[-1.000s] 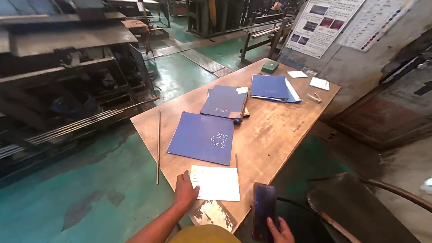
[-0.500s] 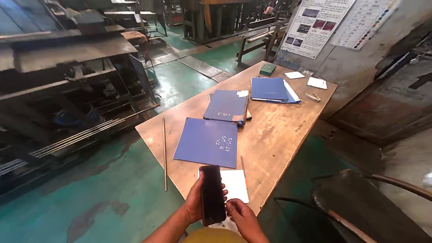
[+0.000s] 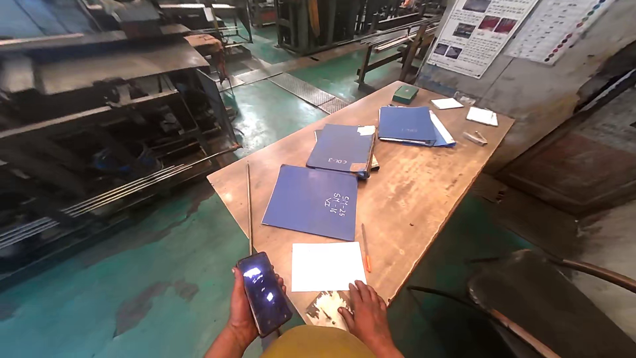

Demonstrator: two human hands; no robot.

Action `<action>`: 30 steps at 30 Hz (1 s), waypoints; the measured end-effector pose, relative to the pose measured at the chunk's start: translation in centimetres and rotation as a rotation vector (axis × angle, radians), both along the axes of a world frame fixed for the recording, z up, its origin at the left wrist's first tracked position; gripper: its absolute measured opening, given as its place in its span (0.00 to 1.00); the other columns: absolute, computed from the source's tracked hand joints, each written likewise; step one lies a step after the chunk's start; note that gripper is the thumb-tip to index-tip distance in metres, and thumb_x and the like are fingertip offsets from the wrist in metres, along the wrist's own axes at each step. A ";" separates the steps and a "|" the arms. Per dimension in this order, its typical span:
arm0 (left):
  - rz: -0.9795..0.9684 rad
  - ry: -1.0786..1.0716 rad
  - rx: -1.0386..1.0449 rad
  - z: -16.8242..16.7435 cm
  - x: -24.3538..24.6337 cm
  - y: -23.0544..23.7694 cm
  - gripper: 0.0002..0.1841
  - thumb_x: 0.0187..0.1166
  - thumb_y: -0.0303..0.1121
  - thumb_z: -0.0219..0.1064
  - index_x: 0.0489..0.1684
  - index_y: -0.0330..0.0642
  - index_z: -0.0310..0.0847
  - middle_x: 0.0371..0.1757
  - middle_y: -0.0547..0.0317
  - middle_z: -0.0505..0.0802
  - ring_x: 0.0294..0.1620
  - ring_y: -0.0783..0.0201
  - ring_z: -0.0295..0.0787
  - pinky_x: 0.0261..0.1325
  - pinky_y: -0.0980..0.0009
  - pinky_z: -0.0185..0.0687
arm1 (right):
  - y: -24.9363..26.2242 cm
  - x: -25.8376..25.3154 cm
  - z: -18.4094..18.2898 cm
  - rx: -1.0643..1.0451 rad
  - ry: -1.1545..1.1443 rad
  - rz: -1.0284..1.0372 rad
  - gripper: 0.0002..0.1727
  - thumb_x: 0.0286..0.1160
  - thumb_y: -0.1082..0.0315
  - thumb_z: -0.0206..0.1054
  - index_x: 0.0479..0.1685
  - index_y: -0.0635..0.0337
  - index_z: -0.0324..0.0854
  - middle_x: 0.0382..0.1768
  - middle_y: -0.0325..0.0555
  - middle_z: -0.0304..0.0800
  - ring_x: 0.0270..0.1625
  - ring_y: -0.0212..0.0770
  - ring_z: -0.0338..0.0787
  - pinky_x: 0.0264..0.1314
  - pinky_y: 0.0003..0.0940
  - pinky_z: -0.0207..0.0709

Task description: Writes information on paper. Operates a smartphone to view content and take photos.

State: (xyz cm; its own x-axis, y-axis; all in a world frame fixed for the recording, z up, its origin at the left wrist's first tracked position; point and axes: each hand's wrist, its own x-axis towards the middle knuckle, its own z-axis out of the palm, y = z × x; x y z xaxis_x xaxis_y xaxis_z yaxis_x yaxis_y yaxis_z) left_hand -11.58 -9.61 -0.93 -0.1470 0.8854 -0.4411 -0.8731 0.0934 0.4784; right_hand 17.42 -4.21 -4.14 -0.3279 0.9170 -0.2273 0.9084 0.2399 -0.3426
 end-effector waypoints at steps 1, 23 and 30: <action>0.016 0.032 -0.024 0.1 0.0 -0.2 0.53 0.70 0.84 0.33 0.64 0.39 0.74 0.44 0.40 0.93 0.44 0.46 0.95 0.49 0.48 0.92 | -0.1 -0.1 -0.1 0.002 -0.011 0.003 0.39 0.72 0.43 0.70 0.79 0.58 0.78 0.82 0.57 0.74 0.84 0.63 0.71 0.81 0.66 0.62; -0.482 0.003 -0.046 -0.9 4.2 4.8 0.50 0.78 0.78 0.25 0.83 0.46 0.62 0.68 0.36 0.87 0.67 0.38 0.88 0.65 0.40 0.85 | 1.5 1.1 -1.0 0.176 0.246 -0.047 0.29 0.66 0.53 0.76 0.65 0.61 0.87 0.73 0.59 0.83 0.79 0.67 0.76 0.79 0.61 0.70; -0.522 -0.011 -0.082 -1.4 3.6 5.3 0.53 0.74 0.81 0.23 0.83 0.46 0.63 0.68 0.35 0.87 0.67 0.37 0.88 0.65 0.39 0.85 | 1.7 0.7 -0.9 0.165 0.327 -0.058 0.27 0.68 0.55 0.74 0.64 0.62 0.87 0.71 0.59 0.85 0.76 0.65 0.79 0.78 0.56 0.73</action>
State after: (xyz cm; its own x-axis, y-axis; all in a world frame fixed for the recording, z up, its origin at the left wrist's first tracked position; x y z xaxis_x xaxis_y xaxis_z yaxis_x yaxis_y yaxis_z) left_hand -7.98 -4.33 -2.36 0.3093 0.8020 -0.5110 -0.7050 0.5540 0.4427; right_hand 18.12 -2.54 -5.09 -0.3054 0.9516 0.0336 0.7711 0.2678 -0.5777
